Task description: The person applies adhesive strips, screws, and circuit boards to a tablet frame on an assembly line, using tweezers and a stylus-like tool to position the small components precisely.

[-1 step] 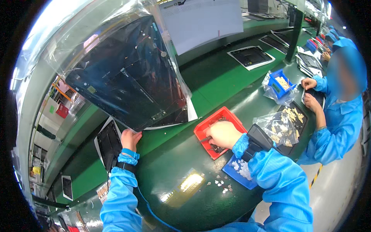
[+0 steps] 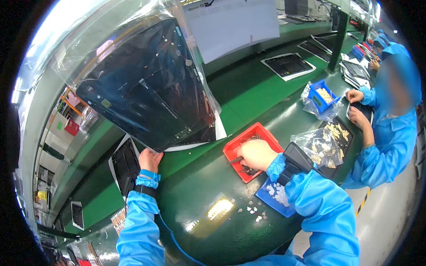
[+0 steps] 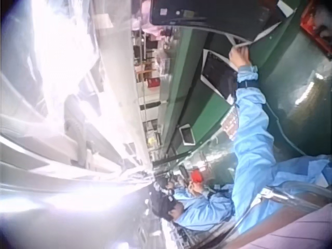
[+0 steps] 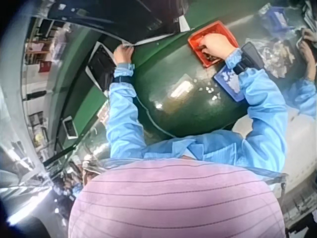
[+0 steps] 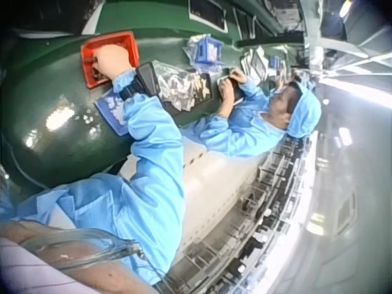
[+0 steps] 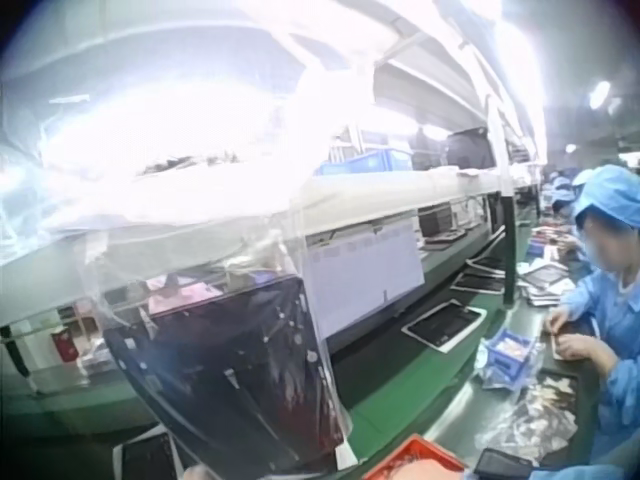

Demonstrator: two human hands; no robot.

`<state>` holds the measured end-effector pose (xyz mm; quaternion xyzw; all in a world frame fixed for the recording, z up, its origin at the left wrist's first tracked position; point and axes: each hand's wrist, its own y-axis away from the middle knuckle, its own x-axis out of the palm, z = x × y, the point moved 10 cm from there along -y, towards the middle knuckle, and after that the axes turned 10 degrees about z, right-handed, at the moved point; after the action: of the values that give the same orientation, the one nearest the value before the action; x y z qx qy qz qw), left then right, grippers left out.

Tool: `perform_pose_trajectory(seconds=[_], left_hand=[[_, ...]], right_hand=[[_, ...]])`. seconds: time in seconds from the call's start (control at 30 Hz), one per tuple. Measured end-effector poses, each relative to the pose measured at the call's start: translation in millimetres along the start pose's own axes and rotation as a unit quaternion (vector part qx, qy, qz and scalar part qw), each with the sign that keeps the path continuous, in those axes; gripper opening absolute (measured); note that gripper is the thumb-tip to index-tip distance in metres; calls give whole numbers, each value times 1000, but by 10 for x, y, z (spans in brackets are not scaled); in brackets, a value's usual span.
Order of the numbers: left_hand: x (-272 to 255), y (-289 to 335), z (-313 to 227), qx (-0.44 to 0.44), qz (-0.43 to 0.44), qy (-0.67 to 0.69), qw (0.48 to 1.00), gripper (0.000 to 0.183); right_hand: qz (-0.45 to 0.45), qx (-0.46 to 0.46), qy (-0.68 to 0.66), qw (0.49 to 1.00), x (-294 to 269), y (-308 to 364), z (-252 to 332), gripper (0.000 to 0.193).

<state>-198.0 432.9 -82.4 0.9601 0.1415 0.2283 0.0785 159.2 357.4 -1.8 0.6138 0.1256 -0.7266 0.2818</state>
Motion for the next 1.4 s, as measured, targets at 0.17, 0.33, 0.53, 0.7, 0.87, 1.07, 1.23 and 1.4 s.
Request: perform_pose_trajectory(seconds=[0.17,0.33,0.53,0.7,0.87,1.07,1.23,1.4], left_hand=[[-436,-487,-49,135,-107,-215,961,43],[53,245,-951,265,-150,33,952,17],[181,1819,-2428,508,-56,-92,855,16],[265,2922,-2894,441,139,-204,863,22],[707,3336,-2123,174,365,-330,853,28],[1198,3288,80,-100,528,-378,754,28],[1355,3140,1084,-55,559,-496,662,33],[1366,3152,603,243,381,-552,701,38]], right_hand=[[-31,-8,2,999,-156,4,133,16],[-170,29,-111,979,-544,157,-122,18],[-337,18,-234,912,-1008,545,-263,15],[-319,30,-338,885,-1091,826,-309,14],[-403,-28,-254,879,-1368,1512,103,9],[-347,47,-440,827,-846,1991,379,8],[-244,68,-546,798,-128,2041,892,10],[-178,90,-541,817,677,1672,1096,9]])
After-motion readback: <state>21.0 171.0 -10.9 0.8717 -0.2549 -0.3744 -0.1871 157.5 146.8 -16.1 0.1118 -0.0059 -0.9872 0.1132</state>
